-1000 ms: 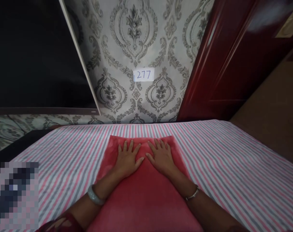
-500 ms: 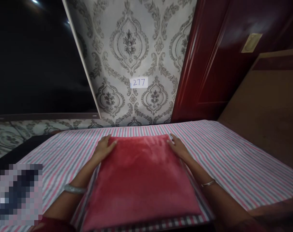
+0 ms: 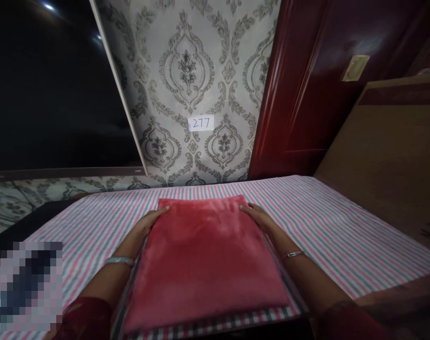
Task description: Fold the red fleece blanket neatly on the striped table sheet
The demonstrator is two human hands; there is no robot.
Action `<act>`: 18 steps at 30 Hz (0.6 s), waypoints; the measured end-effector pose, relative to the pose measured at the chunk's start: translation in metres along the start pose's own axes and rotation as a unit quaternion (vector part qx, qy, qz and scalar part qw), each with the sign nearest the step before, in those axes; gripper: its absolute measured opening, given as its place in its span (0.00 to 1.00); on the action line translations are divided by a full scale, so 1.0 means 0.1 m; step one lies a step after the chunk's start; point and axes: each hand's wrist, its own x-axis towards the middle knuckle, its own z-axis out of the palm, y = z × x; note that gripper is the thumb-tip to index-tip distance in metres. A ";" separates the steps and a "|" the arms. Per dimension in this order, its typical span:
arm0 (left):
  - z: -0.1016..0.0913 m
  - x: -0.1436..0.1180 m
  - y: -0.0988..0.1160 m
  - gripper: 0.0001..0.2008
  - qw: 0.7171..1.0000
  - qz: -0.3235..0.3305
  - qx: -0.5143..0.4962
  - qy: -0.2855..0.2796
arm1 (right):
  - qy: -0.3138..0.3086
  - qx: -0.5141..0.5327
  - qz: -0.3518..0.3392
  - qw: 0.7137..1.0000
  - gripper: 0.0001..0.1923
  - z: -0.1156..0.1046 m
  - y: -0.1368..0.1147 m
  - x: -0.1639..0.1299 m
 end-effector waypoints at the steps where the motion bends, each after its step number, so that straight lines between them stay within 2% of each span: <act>1: 0.01 0.00 0.01 0.17 1.000 -0.008 -0.004 -0.008 | -0.008 0.018 0.013 1.000 0.30 0.01 -0.02 -0.01; 5: 0.06 -0.07 0.03 0.14 0.999 -0.015 -0.032 -0.040 | -0.028 0.072 0.049 0.996 0.21 0.08 -0.12 -0.05; 8: 0.08 -0.18 0.12 0.11 0.998 0.029 -0.047 -0.033 | -0.028 0.100 0.051 0.993 0.16 0.09 -0.27 -0.09; 10: 0.09 -0.28 0.27 0.10 0.996 0.067 -0.054 -0.020 | -0.030 0.118 0.030 0.992 0.14 0.06 -0.46 -0.09; 12: 0.11 -0.40 0.50 0.10 0.989 0.133 -0.063 0.003 | -0.030 0.139 -0.010 0.990 0.14 -0.02 -0.74 -0.07; 14: 0.14 -0.54 0.79 0.10 0.967 0.244 -0.067 0.030 | -0.017 0.161 -0.065 0.985 0.17 -0.12 -1.08 -0.04; 16: 0.18 -0.71 1.09 0.11 0.931 0.354 -0.070 0.047 | 0.013 0.168 -0.162 0.972 0.21 -0.24 -1.44 -0.04; 18: 0.20 -0.89 1.29 0.14 0.897 0.435 -0.055 0.052 | 0.053 0.151 -0.287 0.945 0.25 -0.35 -1.71 -0.13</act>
